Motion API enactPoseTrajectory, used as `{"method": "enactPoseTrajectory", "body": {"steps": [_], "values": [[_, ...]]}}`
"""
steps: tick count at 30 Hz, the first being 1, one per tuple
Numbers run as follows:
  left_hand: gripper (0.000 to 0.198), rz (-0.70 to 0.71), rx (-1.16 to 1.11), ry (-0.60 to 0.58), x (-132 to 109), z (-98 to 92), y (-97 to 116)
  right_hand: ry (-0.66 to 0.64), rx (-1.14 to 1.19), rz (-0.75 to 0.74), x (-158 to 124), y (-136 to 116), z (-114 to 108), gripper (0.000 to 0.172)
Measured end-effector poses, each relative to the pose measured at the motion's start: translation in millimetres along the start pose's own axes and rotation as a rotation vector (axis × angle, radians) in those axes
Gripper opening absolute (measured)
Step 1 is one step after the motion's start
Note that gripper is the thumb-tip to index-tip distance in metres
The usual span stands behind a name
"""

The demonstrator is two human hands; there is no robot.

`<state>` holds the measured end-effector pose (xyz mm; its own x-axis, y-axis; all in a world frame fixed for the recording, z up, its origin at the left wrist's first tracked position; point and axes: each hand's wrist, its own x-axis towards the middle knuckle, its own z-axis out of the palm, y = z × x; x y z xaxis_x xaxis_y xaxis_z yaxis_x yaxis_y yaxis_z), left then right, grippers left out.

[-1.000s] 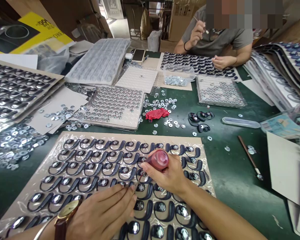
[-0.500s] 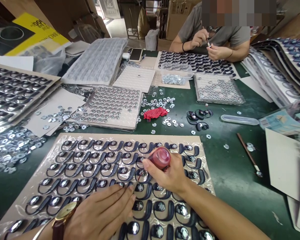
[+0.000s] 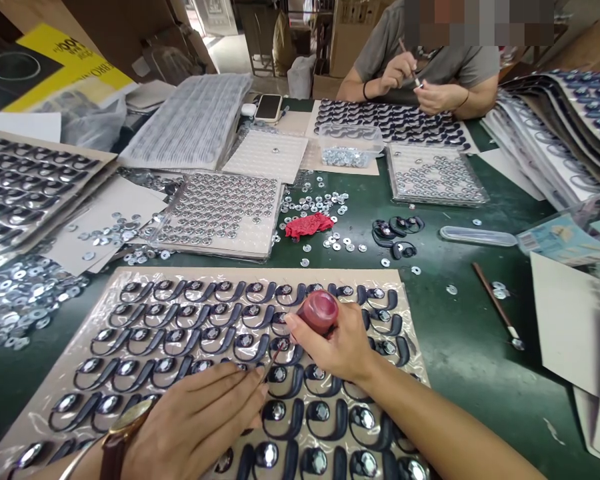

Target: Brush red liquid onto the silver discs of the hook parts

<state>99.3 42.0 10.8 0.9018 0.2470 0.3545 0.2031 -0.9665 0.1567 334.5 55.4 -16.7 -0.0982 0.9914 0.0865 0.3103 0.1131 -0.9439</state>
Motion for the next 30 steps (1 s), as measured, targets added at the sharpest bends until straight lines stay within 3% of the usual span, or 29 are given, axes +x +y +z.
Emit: {"method": "enactPoseTrajectory", "body": {"steps": [7, 13, 25, 27, 30], "values": [[0.025, -0.059, -0.059, 0.056, 8, -5.6, -7, 0.006, 0.025, 0.001, -2, 0, 0, 0.009], [0.033, -0.115, -0.156, 0.025, -1, -2.0, -9, -0.007, -0.051, 0.001, -2, 0, 1, 0.013], [0.025, -0.355, -0.379, 0.199, 2, -2.4, -15, -0.039, 0.026, -0.033, -1, -6, 4, 0.018], [0.024, -0.347, -0.382, 0.214, 3, -1.8, -15, -0.046, 0.076, -0.014, 1, -11, -3, 0.017], [0.024, -0.315, -0.357, 0.214, 3, -0.4, -13, -0.117, 0.131, 0.05, 6, -23, -31, 0.014]]}}
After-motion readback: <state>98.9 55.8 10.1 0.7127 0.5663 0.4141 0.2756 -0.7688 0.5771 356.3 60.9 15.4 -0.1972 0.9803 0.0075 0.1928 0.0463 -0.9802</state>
